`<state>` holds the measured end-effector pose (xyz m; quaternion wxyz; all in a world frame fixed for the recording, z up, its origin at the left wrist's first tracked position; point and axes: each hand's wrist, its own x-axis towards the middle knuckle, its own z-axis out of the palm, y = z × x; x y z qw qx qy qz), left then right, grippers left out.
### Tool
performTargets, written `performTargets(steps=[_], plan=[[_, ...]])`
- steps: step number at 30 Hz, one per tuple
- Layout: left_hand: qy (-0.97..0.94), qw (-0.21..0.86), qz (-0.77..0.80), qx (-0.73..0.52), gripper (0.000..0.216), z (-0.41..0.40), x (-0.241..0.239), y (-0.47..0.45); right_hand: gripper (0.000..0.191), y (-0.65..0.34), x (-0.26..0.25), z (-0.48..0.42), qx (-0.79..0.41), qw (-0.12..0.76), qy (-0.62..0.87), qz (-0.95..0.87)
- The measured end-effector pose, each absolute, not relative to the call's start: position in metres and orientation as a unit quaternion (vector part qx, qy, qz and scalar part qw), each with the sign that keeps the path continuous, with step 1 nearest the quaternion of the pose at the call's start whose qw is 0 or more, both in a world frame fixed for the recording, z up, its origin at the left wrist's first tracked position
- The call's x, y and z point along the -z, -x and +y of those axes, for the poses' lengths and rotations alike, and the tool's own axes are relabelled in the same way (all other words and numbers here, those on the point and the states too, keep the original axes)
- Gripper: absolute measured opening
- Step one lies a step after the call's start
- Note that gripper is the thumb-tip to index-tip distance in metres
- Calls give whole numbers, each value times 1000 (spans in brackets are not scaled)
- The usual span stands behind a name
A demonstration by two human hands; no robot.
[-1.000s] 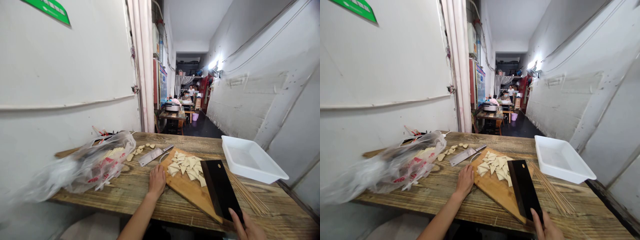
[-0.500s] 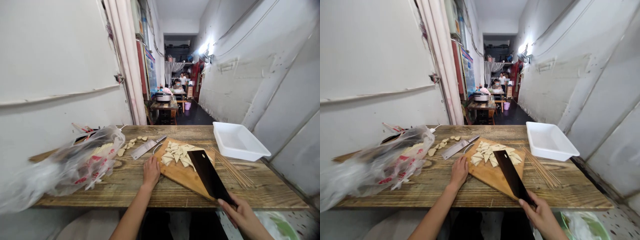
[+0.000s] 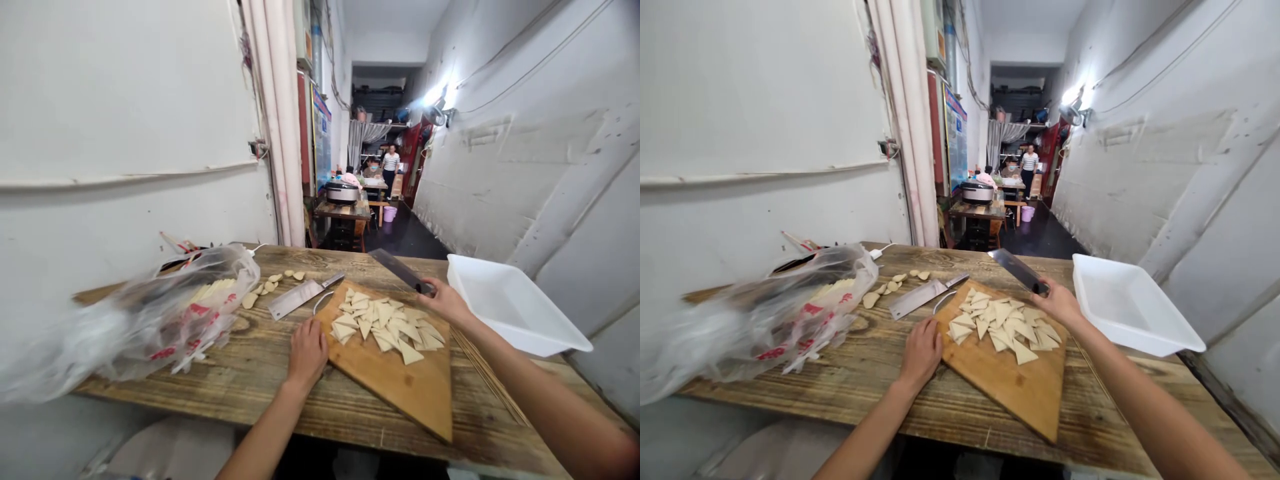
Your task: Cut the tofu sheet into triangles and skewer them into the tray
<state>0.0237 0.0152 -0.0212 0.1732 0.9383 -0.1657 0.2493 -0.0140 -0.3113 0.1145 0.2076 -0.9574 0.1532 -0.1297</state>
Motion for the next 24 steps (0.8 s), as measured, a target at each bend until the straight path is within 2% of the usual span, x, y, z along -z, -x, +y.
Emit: performTargets(steps=[7, 13, 24], plan=[[-942, 172, -163, -239, 31, 14, 5, -11, 63, -78, -62, -337, 61, 124, 977, 161], [-944, 177, -159, -228, 32, 13, 5, -13, 67, -115, -31, -350, 25, 97, 987, 126], [-947, 200, -160, -194, 32, 13, -1, -10, 70, -135, -21, -348, 3, 90, 996, 23]])
